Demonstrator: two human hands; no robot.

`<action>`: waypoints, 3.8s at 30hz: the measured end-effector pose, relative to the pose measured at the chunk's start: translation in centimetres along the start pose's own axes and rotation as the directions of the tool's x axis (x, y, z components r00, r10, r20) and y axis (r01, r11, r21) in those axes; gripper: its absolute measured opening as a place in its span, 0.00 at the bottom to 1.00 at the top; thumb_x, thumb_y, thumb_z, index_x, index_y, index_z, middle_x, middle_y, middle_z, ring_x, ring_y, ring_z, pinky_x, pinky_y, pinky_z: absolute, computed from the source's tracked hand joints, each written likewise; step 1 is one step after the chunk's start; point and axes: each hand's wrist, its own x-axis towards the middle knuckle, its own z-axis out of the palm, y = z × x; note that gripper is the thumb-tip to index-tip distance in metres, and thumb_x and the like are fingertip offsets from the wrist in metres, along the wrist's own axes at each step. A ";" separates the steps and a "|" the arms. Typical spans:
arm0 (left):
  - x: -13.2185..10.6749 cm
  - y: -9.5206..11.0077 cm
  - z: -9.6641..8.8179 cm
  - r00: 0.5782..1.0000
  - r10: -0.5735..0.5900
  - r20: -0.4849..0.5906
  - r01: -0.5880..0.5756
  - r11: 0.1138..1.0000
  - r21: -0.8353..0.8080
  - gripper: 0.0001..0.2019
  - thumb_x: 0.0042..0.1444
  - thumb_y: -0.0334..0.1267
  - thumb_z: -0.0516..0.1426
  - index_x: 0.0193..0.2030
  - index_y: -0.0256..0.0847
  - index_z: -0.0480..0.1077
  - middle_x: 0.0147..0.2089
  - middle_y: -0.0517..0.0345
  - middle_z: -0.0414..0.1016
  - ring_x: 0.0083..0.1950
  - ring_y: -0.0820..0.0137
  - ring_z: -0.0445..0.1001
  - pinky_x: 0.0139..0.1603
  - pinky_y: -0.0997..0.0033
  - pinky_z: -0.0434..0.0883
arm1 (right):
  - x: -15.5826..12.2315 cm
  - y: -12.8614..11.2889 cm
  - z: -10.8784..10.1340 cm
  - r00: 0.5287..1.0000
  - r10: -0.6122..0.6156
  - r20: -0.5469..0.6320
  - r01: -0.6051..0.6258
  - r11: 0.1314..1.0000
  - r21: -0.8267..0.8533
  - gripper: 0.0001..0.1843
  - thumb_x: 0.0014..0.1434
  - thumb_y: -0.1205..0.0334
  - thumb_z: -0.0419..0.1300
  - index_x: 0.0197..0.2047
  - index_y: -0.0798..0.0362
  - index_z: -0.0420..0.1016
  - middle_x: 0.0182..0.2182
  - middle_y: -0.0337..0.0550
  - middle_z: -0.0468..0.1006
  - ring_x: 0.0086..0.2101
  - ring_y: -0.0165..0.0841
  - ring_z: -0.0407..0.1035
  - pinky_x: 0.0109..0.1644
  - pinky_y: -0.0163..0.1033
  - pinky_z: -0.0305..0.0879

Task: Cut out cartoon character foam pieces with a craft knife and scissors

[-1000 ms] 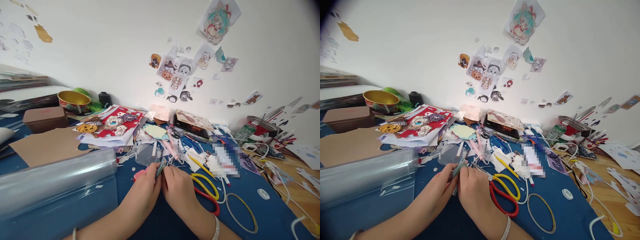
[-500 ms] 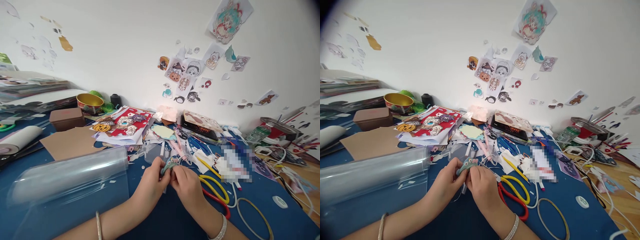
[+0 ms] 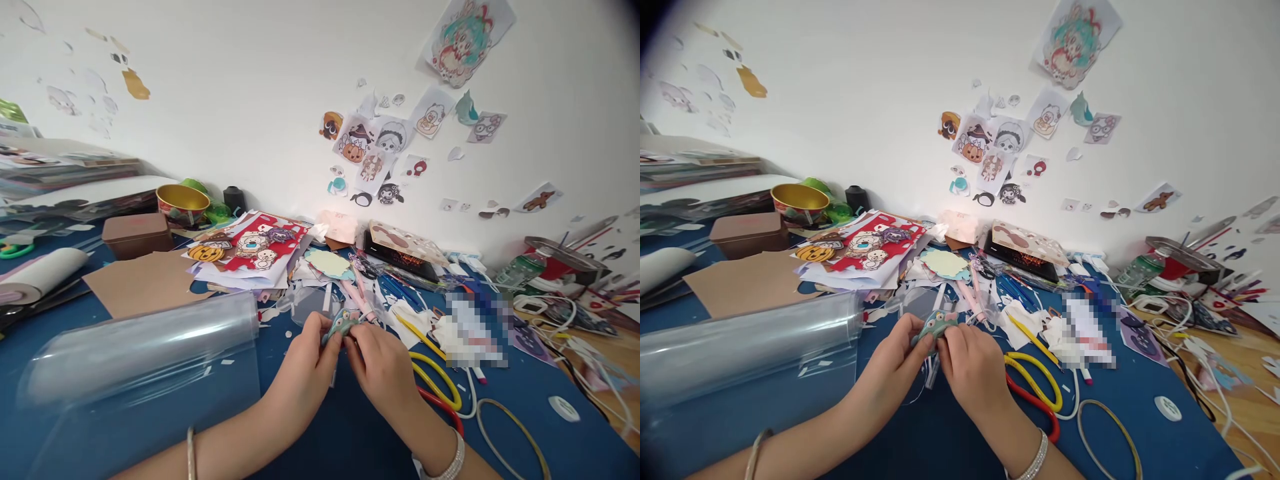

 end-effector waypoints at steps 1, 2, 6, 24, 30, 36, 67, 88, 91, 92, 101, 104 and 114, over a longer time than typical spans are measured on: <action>0.1 -0.1 0.1 1.000 -0.001 0.007 0.001 1.000 0.011 0.10 0.58 0.48 0.45 0.32 0.45 0.54 0.27 0.67 0.62 0.28 0.72 0.61 0.29 0.73 0.57 | 0.0 0.0 0.0 1.000 0.002 0.019 -0.002 1.000 -0.007 0.17 0.67 0.63 0.42 0.28 0.52 0.63 0.21 0.39 0.69 0.22 0.31 0.64 0.26 0.35 0.53; 0.1 -0.2 0.1 1.000 -0.003 0.012 0.002 1.000 0.024 0.10 0.58 0.47 0.45 0.32 0.45 0.54 0.27 0.67 0.62 0.27 0.72 0.61 0.29 0.73 0.57 | 0.0 0.0 0.0 0.999 0.005 0.036 -0.005 1.000 -0.016 0.17 0.67 0.64 0.42 0.28 0.52 0.62 0.21 0.39 0.69 0.22 0.31 0.64 0.25 0.35 0.53; 0.3 -0.7 0.4 1.000 -0.015 0.007 0.014 0.996 0.084 0.07 0.56 0.45 0.47 0.32 0.45 0.54 0.24 0.68 0.61 0.24 0.72 0.61 0.26 0.73 0.54 | 0.0 0.1 0.0 0.995 0.016 0.094 -0.011 0.999 -0.051 0.18 0.66 0.68 0.40 0.27 0.51 0.61 0.21 0.39 0.68 0.21 0.32 0.63 0.24 0.35 0.51; 0.0 -0.3 0.7 0.998 0.018 0.063 -0.036 0.955 0.295 0.07 0.59 0.35 0.44 0.31 0.47 0.48 0.25 0.64 0.63 0.25 0.69 0.64 0.26 0.73 0.54 | 0.0 -1.4 0.6 0.998 -0.010 0.068 0.023 0.983 -0.183 0.15 0.62 0.71 0.42 0.27 0.53 0.62 0.20 0.43 0.66 0.22 0.35 0.61 0.26 0.37 0.53; 0.0 -0.6 0.6 0.997 0.028 0.068 -0.049 0.940 0.338 0.08 0.59 0.33 0.44 0.30 0.47 0.47 0.25 0.64 0.62 0.24 0.69 0.65 0.25 0.74 0.54 | -0.2 -1.0 1.1 0.997 -0.047 0.067 0.056 0.988 -0.146 0.15 0.62 0.71 0.42 0.27 0.52 0.62 0.21 0.42 0.66 0.23 0.35 0.61 0.27 0.37 0.54; -0.1 -0.9 0.9 0.996 0.044 0.072 -0.067 0.933 0.353 0.09 0.58 0.32 0.44 0.30 0.47 0.45 0.25 0.65 0.60 0.25 0.70 0.64 0.25 0.74 0.54 | -0.7 -0.9 1.6 0.998 -0.062 0.007 0.063 0.989 -0.130 0.17 0.63 0.69 0.41 0.26 0.52 0.62 0.20 0.43 0.65 0.23 0.35 0.57 0.27 0.39 0.52; 0.6 -1.9 1.0 0.997 0.066 0.044 -0.074 0.976 0.204 0.06 0.60 0.40 0.44 0.32 0.46 0.50 0.24 0.66 0.62 0.24 0.72 0.62 0.26 0.74 0.55 | -0.5 0.2 1.5 0.990 -0.052 0.129 0.076 0.979 -0.188 0.15 0.63 0.71 0.42 0.27 0.52 0.62 0.20 0.42 0.69 0.22 0.36 0.64 0.25 0.39 0.51; 1.4 -1.3 0.5 0.999 0.046 0.026 -0.048 0.993 0.104 0.08 0.56 0.46 0.46 0.32 0.45 0.54 0.19 0.72 0.52 0.20 0.74 0.53 0.23 0.75 0.50 | -0.2 1.4 1.1 0.998 -0.036 -0.056 0.029 0.992 -0.122 0.17 0.60 0.73 0.44 0.22 0.51 0.60 0.16 0.38 0.66 0.19 0.31 0.63 0.24 0.35 0.54; 1.3 -1.2 0.2 0.997 0.067 0.023 -0.068 0.996 0.059 0.10 0.56 0.47 0.45 0.33 0.44 0.55 0.22 0.71 0.55 0.23 0.74 0.56 0.25 0.76 0.55 | 0.0 1.5 0.5 0.998 -0.056 -0.033 0.053 0.995 -0.089 0.16 0.64 0.68 0.43 0.26 0.52 0.63 0.20 0.39 0.69 0.23 0.31 0.65 0.26 0.34 0.57; 1.2 -1.1 0.1 0.997 0.075 0.026 -0.076 0.996 0.051 0.09 0.57 0.47 0.45 0.34 0.44 0.55 0.23 0.69 0.58 0.25 0.74 0.58 0.26 0.75 0.57 | 0.1 1.4 0.4 0.998 -0.062 -0.021 0.060 0.995 -0.085 0.15 0.64 0.66 0.43 0.28 0.53 0.64 0.21 0.40 0.70 0.24 0.31 0.66 0.27 0.35 0.58; 0.6 -1.1 0.4 0.999 0.031 0.038 -0.036 0.988 0.153 0.07 0.59 0.44 0.44 0.35 0.45 0.54 0.28 0.64 0.65 0.27 0.70 0.64 0.30 0.73 0.58 | 0.1 0.3 0.6 0.998 -0.040 0.056 0.047 0.989 -0.142 0.14 0.65 0.66 0.43 0.29 0.53 0.64 0.22 0.41 0.69 0.24 0.35 0.65 0.26 0.38 0.55; 0.6 -1.3 0.6 0.998 0.041 0.046 -0.048 0.984 0.174 0.06 0.60 0.43 0.43 0.35 0.45 0.54 0.29 0.63 0.66 0.28 0.70 0.65 0.31 0.72 0.58 | 0.1 0.0 0.5 0.998 -0.028 0.048 0.035 0.987 -0.154 0.15 0.65 0.67 0.44 0.28 0.53 0.64 0.21 0.41 0.68 0.22 0.35 0.65 0.24 0.38 0.54; 0.1 -0.7 0.7 0.990 0.089 0.113 -0.108 0.979 0.175 0.07 0.60 0.41 0.42 0.31 0.46 0.51 0.26 0.66 0.61 0.26 0.72 0.60 0.27 0.73 0.54 | -0.6 -0.3 0.7 0.996 -0.074 -0.041 0.070 0.993 -0.095 0.17 0.65 0.69 0.44 0.24 0.52 0.61 0.18 0.39 0.66 0.21 0.32 0.62 0.23 0.36 0.54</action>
